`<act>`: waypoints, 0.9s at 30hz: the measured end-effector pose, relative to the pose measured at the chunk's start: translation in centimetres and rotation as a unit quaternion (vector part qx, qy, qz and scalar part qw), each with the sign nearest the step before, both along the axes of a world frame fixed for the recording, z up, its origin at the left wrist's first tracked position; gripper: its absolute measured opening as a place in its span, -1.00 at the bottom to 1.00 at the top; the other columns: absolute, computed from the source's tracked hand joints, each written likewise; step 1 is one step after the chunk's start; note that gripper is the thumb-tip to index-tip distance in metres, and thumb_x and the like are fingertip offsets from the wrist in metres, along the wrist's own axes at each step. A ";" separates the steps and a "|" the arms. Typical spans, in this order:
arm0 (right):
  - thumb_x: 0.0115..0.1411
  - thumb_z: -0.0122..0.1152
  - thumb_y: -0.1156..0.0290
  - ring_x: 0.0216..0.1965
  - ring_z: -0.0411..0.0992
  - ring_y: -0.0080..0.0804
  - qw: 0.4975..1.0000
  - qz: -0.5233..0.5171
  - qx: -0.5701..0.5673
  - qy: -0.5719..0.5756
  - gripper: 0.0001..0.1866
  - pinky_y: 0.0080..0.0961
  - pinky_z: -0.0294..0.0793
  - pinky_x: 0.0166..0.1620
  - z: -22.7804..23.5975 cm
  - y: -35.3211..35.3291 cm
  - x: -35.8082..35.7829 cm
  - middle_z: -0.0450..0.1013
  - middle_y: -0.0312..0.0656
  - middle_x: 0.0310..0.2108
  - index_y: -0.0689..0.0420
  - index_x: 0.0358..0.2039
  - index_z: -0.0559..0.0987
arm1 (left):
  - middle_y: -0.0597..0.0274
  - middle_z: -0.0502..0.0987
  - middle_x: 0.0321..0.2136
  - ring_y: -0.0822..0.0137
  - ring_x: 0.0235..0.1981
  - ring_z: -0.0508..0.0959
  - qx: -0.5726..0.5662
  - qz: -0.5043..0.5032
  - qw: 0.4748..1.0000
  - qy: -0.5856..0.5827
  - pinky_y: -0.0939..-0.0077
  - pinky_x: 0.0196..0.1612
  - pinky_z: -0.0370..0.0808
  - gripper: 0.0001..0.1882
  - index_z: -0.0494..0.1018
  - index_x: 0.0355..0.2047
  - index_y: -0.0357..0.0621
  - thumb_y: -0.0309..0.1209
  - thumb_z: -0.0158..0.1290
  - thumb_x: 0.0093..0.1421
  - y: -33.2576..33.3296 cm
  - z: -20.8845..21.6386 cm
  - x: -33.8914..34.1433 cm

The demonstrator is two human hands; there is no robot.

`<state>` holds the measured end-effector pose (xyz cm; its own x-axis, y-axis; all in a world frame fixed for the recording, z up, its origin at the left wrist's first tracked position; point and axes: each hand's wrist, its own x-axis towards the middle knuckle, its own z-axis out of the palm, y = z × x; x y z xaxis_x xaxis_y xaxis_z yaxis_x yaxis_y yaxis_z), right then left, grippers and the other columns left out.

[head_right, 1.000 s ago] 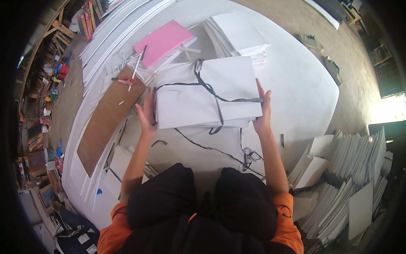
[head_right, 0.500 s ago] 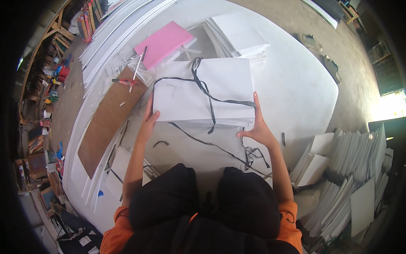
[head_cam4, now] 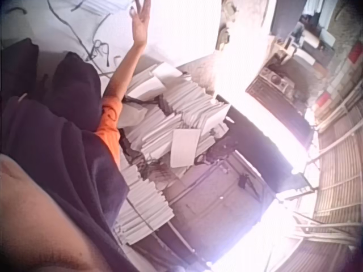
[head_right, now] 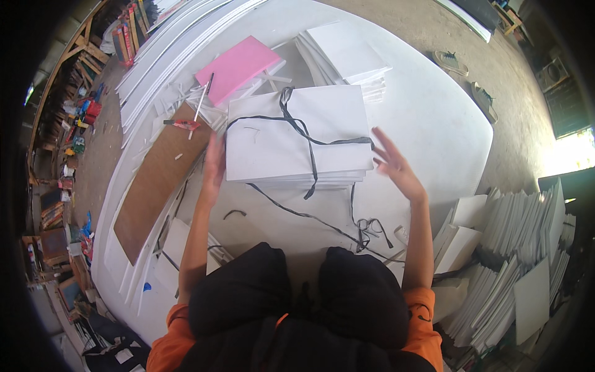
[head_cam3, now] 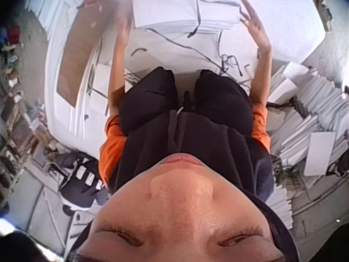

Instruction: The person cuts white foam sheets into smaller rectangular pieces using red-handled scissors. They then stack the cut pieces and secure the bundle with a black strap, trimming the excess strap with the scissors.

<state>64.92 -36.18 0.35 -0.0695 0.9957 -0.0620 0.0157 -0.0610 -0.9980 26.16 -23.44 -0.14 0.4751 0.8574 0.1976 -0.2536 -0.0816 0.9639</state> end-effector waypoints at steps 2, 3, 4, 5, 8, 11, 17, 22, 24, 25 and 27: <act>0.13 -0.14 -0.05 0.20 -0.06 -0.22 0.994 -0.083 0.042 0.061 -0.27 -0.28 -0.09 0.17 -0.8 1.6 0.6 -0.13 -0.21 0.22 0.03 0.20 -0.08 | 0.01 -0.15 0.19 0.16 0.22 -0.11 0.089 0.052 0.994 0.032 0.32 0.20 -0.18 -0.03 -0.28 0.20 -0.15 0.10 -0.03 -0.01 -0.7 -1.4 0.1; 0.13 -0.15 -0.06 0.20 -0.06 -0.19 0.989 -0.124 0.049 0.057 -0.26 -0.27 -0.11 0.18 -1.7 3.0 0.8 -0.12 -0.19 0.22 0.06 0.20 -0.07 | -0.01 -0.16 0.19 0.14 0.22 -0.12 0.133 0.077 0.987 0.047 0.30 0.20 -0.18 0.03 -0.28 0.19 -0.16 0.18 -0.04 -0.05 -1.0 -2.3 0.2; 0.14 -0.17 -0.07 0.19 -0.05 -0.17 0.984 -0.158 0.056 0.059 -0.26 -0.26 -0.13 0.19 -2.4 4.9 0.3 -0.11 -0.17 0.21 0.09 0.19 -0.07 | -0.02 -0.16 0.19 0.14 0.21 -0.09 0.166 0.091 0.979 0.077 0.27 0.19 -0.15 0.06 -0.31 0.19 -0.13 0.13 0.03 -0.08 -1.3 -3.7 -0.3; 0.15 -0.21 -0.09 0.20 -0.05 -0.21 0.982 -0.172 0.050 0.058 -0.28 -0.30 -0.15 0.19 -2.6 6.3 -0.9 -0.08 -0.17 0.20 0.10 0.19 -0.04 | -0.04 -0.16 0.19 0.13 0.20 -0.07 0.199 0.101 0.969 0.105 0.24 0.19 -0.12 0.09 -0.35 0.19 -0.10 0.09 0.09 -0.11 -1.4 -5.0 -0.3; 0.17 -0.27 -0.09 0.17 0.01 -0.28 0.975 -0.183 0.012 0.128 -0.32 -0.40 -0.08 0.17 -5.4 9.4 -0.8 0.02 -0.16 0.16 0.12 0.16 0.04 | -0.03 -0.12 0.17 0.13 0.18 0.00 0.266 0.126 0.940 0.174 0.24 0.15 -0.01 0.22 -0.37 0.18 -0.10 -0.09 0.28 -0.27 -1.4 -7.0 0.9; 0.18 -0.27 -0.08 0.09 0.12 -0.33 0.951 -0.131 -0.010 0.281 -0.34 -0.47 0.08 0.10 -7.5 11.5 -1.3 0.12 -0.14 0.08 0.16 0.13 0.11 | 0.03 -0.07 0.13 0.17 0.12 0.09 0.271 0.173 0.917 0.236 0.30 0.11 0.10 0.27 -0.30 0.17 -0.15 -0.26 0.38 -0.41 -2.2 -6.9 1.8; 0.18 -0.25 -0.06 -0.11 0.28 -0.42 0.942 -0.182 -0.017 0.280 -0.38 -0.50 0.27 -0.06 -5.6 10.7 -2.8 0.29 -0.13 -0.11 0.23 0.02 0.27 | 0.12 -0.04 0.06 0.24 0.06 0.14 0.239 0.255 0.916 0.199 0.37 0.08 0.17 0.18 -0.12 0.13 -0.22 -0.28 0.39 -0.44 -3.0 -8.0 3.1; 0.19 -0.26 -0.05 -0.20 0.32 -0.45 0.947 -0.236 -0.007 0.216 -0.41 -0.53 0.33 -0.15 -6.4 10.0 -2.3 0.34 -0.15 -0.22 0.25 -0.06 0.33 | 0.14 -0.06 0.06 0.25 0.07 0.12 0.226 0.258 0.920 0.187 0.38 0.07 0.18 0.16 -0.08 0.11 -0.25 -0.27 0.40 -0.45 -2.8 -7.8 3.5; 0.19 -0.27 -0.06 -0.27 0.39 -0.46 0.947 -0.251 -0.014 0.201 -0.42 -0.52 0.42 -0.23 -6.6 9.8 -2.5 0.37 -0.14 -0.27 0.24 -0.09 0.34 | 0.14 -0.06 0.06 0.25 0.07 0.12 0.228 0.255 0.922 0.180 0.39 0.07 0.18 0.14 -0.07 0.11 -0.24 -0.28 0.39 -0.44 -2.6 -7.7 3.3; 0.19 -0.27 -0.05 -0.27 0.39 -0.46 0.950 -0.250 0.001 0.187 -0.42 -0.52 0.42 -0.23 -6.5 9.7 -2.5 0.37 -0.14 -0.28 0.25 -0.09 0.33 | 0.14 -0.05 0.06 0.25 0.06 0.13 0.228 0.257 0.920 0.189 0.39 0.07 0.17 0.14 -0.08 0.11 -0.23 -0.29 0.39 -0.44 -2.7 -7.6 3.4; 0.19 -0.28 -0.05 -0.28 0.39 -0.46 0.956 -0.246 0.031 0.158 -0.42 -0.52 0.43 -0.25 -6.5 9.5 -2.5 0.37 -0.14 -0.28 0.25 -0.09 0.33 | 0.14 -0.04 0.05 0.25 0.05 0.14 0.229 0.260 0.915 0.206 0.40 0.07 0.17 0.15 -0.10 0.12 -0.22 -0.32 0.39 -0.43 -3.0 -7.4 3.5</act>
<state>62.42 -26.69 -6.11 0.4024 0.9138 -0.0559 -0.3030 0.0754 -0.9500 29.66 -26.43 -7.58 0.1413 0.8609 0.4888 0.3110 -0.5073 0.8037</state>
